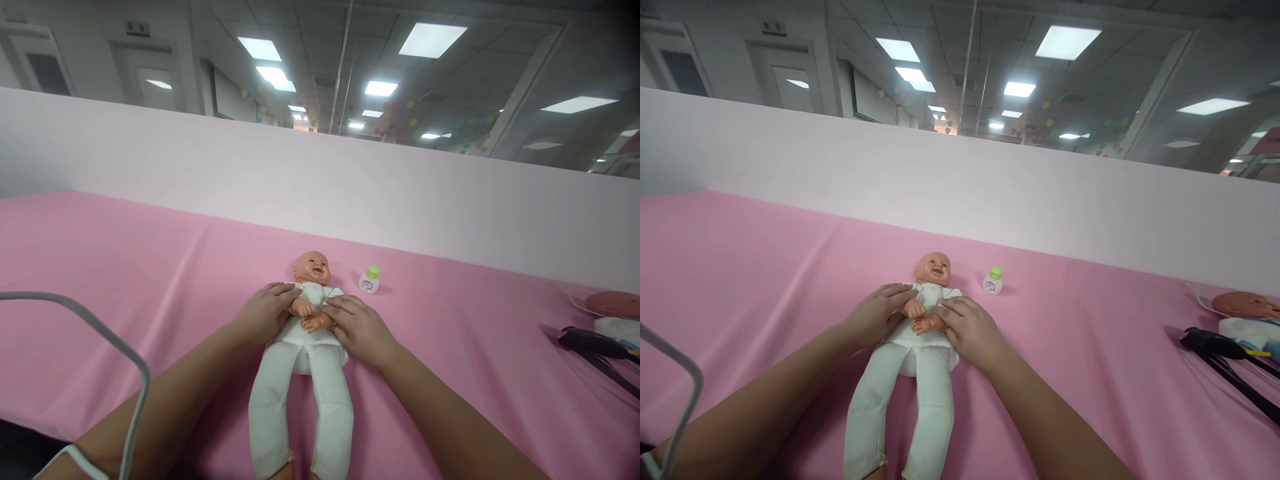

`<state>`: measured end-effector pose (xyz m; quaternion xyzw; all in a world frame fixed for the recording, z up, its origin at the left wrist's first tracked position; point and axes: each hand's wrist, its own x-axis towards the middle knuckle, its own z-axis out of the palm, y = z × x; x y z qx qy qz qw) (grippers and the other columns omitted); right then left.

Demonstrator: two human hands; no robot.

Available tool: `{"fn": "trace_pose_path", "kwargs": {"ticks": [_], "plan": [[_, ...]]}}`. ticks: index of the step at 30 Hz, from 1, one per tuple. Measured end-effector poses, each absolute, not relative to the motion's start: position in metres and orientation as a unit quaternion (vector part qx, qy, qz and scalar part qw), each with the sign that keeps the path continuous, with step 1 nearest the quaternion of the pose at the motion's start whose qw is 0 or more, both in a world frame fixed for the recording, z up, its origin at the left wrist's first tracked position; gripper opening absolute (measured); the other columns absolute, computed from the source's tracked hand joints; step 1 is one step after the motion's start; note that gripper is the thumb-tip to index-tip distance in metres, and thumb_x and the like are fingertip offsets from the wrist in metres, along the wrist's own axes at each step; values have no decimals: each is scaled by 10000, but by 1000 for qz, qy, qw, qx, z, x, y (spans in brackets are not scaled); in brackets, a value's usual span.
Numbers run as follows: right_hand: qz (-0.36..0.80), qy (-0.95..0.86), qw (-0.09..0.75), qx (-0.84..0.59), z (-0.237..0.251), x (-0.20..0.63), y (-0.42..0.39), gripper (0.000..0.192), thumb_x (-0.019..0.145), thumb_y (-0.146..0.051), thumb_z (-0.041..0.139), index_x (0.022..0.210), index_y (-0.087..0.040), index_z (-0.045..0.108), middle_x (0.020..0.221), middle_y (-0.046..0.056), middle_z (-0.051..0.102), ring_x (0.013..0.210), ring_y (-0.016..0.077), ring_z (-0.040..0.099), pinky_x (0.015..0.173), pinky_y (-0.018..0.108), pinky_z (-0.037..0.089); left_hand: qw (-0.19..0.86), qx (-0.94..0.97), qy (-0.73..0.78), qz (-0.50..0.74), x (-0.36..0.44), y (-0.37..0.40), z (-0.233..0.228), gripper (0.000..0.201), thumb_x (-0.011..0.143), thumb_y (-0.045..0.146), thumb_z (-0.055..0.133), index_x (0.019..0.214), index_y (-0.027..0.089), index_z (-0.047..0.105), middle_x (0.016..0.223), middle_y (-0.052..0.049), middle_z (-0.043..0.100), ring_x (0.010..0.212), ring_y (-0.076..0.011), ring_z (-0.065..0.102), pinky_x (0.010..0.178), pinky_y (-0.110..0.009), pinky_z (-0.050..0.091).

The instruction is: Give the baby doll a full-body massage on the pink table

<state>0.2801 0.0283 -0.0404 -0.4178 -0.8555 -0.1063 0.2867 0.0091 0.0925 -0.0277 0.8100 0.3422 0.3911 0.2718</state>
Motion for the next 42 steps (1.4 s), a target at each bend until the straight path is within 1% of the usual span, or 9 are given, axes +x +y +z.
{"fn": "trace_pose_path", "kwargs": {"ticks": [5,11,15,18,22,27,33,38,42], "plan": [[-30,-816,364,-447,-39,282,28,391,917,-208,628,1300,-266,680,1307,72,717,1208,282,652,1051,496,541,283,782,364,418,10,90,-24,370,852,275,717,1219,293,758,1327,-68,718,1299,-358,596,1194,-464,382],[146,-605,582,-522,-41,294,36,455,898,-403,705,1322,-257,625,1312,89,707,1142,266,692,971,453,594,240,749,471,400,1,102,-25,437,898,308,616,1332,260,632,1317,-66,719,1230,-336,653,1042,-455,503],[231,-452,673,-538,-50,311,50,546,841,-439,774,1310,-236,581,1236,99,726,1087,265,716,933,454,619,346,649,521,433,-5,117,-31,281,901,360,664,1142,217,653,1073,-82,767,1029,-324,734,907,-432,570],[296,-343,725,-518,-57,323,61,535,839,-384,782,1305,-252,554,1234,82,716,1052,246,737,903,433,642,497,496,495,511,-6,126,-34,236,900,276,700,1110,195,627,1071,-100,752,1010,-280,745,887,-381,597],[378,-231,724,-529,-65,335,71,519,846,-237,747,1320,-255,537,1215,85,720,947,233,769,853,419,666,591,311,510,542,-8,136,-35,197,945,217,662,1126,158,614,1041,-145,740,954,-255,749,856,-356,611],[456,-176,668,-562,-74,348,79,390,825,-111,686,1200,-197,616,1118,106,752,920,245,774,823,397,681,618,267,516,530,-12,142,-36,190,1031,184,479,1124,85,612,952,-180,725,919,-264,744,803,-343,618],[482,-171,648,-565,-74,351,77,347,803,-77,664,1139,-157,631,1018,125,758,916,266,778,825,408,682,619,248,517,537,-15,145,-39,140,1004,143,505,1102,117,602,948,-138,716,849,-215,741,778,-322,636],[433,-202,678,-559,-72,344,77,566,802,-117,682,1333,-237,529,1208,104,725,973,258,770,833,431,677,599,266,528,541,-14,145,-39,178,1002,167,527,1155,109,593,1053,-178,714,977,-264,740,847,-362,624],[324,-324,704,-542,-70,333,72,752,805,-265,750,1472,-303,405,1430,102,621,1137,261,719,885,433,655,561,321,506,571,-8,137,-36,297,947,188,656,1234,205,582,1187,-124,715,1077,-267,733,941,-390,604]]}}
